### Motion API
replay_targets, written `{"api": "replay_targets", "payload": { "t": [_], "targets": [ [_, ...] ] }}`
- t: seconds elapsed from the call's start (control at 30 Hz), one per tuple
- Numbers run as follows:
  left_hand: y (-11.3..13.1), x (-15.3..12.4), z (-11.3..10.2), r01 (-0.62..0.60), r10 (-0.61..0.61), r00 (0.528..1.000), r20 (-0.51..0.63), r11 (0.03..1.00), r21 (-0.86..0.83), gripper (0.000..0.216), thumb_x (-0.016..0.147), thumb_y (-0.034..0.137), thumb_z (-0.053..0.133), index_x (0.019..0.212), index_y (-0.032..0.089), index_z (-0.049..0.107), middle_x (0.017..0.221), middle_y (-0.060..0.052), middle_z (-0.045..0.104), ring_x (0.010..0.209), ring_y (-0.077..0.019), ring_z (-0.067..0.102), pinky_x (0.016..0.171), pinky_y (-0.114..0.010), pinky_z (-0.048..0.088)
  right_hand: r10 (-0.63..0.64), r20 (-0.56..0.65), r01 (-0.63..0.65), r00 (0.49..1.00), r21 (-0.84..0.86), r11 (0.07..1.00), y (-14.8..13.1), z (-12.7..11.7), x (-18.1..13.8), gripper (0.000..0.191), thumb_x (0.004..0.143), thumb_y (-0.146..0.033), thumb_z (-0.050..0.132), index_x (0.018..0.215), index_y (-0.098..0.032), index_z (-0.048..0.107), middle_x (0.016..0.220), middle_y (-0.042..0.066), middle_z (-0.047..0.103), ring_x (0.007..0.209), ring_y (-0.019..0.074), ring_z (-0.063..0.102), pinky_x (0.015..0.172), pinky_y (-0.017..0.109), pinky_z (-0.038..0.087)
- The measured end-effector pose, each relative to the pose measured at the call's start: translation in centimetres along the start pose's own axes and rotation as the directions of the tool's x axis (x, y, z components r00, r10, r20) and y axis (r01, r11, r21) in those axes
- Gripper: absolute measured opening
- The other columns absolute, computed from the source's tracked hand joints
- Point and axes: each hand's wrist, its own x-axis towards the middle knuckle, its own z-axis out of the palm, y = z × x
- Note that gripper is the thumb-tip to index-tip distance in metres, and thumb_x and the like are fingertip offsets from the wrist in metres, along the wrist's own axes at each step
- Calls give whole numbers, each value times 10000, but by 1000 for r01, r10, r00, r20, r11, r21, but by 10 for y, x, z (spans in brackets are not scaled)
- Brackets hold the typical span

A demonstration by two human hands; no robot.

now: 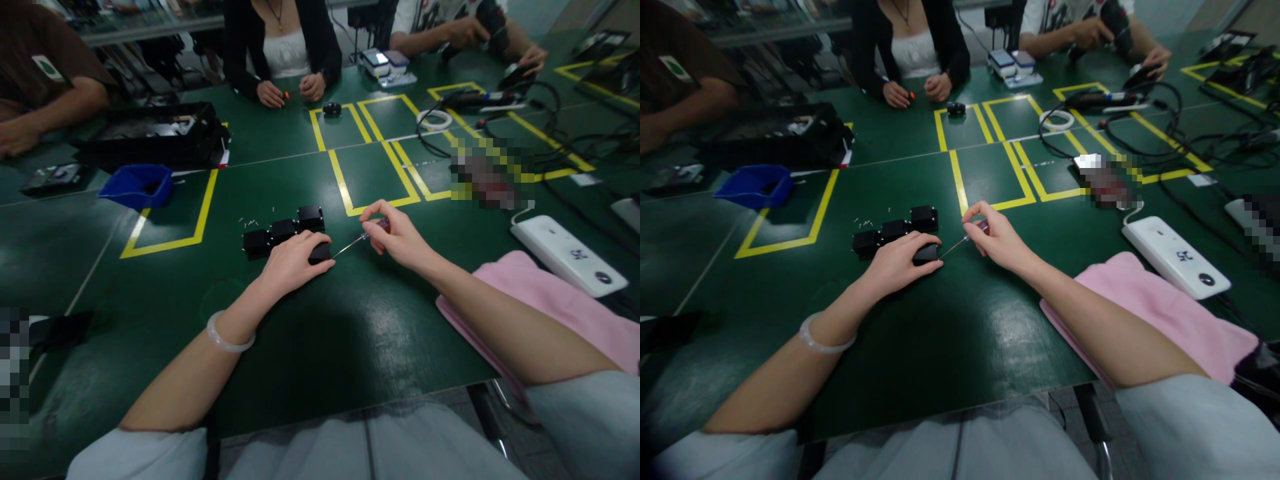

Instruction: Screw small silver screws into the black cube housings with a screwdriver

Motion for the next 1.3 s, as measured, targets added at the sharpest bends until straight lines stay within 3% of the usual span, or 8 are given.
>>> {"api": "replay_targets", "payload": {
  "t": [0.13,0.37,0.63,0.9,1.3],
  "targets": [
    [0,0,0,-1,1,1000,4,1000,-8,460,927,561,538,1293,283,569,1242,-45,638,1067,-265,636,785,-352,510,-15,12,15,1000,1,1000,-1,0,-1,100,939,-216,548,1006,-211,474,512,-124,468,402,72,431,435,207,337],
    [0,0,-1,3,-3,1000,10,1000,-14,463,925,557,541,1301,286,567,1245,-50,637,1078,-265,635,789,-346,510,21,-8,-21,1000,13,1000,-1,1,0,144,977,-343,543,959,-212,484,486,-123,454,395,71,426,423,208,325],
    [0,0,0,-3,3,1000,2,1000,-5,450,927,552,541,1288,284,569,1230,-49,640,1077,-265,634,800,-345,509,-6,8,6,1000,-9,1000,0,-1,0,95,946,-231,543,1007,-219,471,510,-122,466,402,75,430,434,212,330],
    [1,0,-1,8,-8,1000,18,1000,-4,459,927,554,538,1300,286,563,1245,-48,638,1094,-271,632,789,-349,510,15,-15,-15,1000,3,1000,-1,1,0,127,961,-316,570,957,-213,494,489,-117,465,389,74,432,411,211,320],
    [1,1,-2,9,-9,1000,17,1000,-15,461,925,561,536,1293,285,568,1233,-53,639,1078,-271,632,786,-347,506,-8,-1,8,1000,-43,999,-2,0,0,137,918,-210,571,1003,-222,465,531,-117,459,397,74,424,431,223,310]
  ]
}}
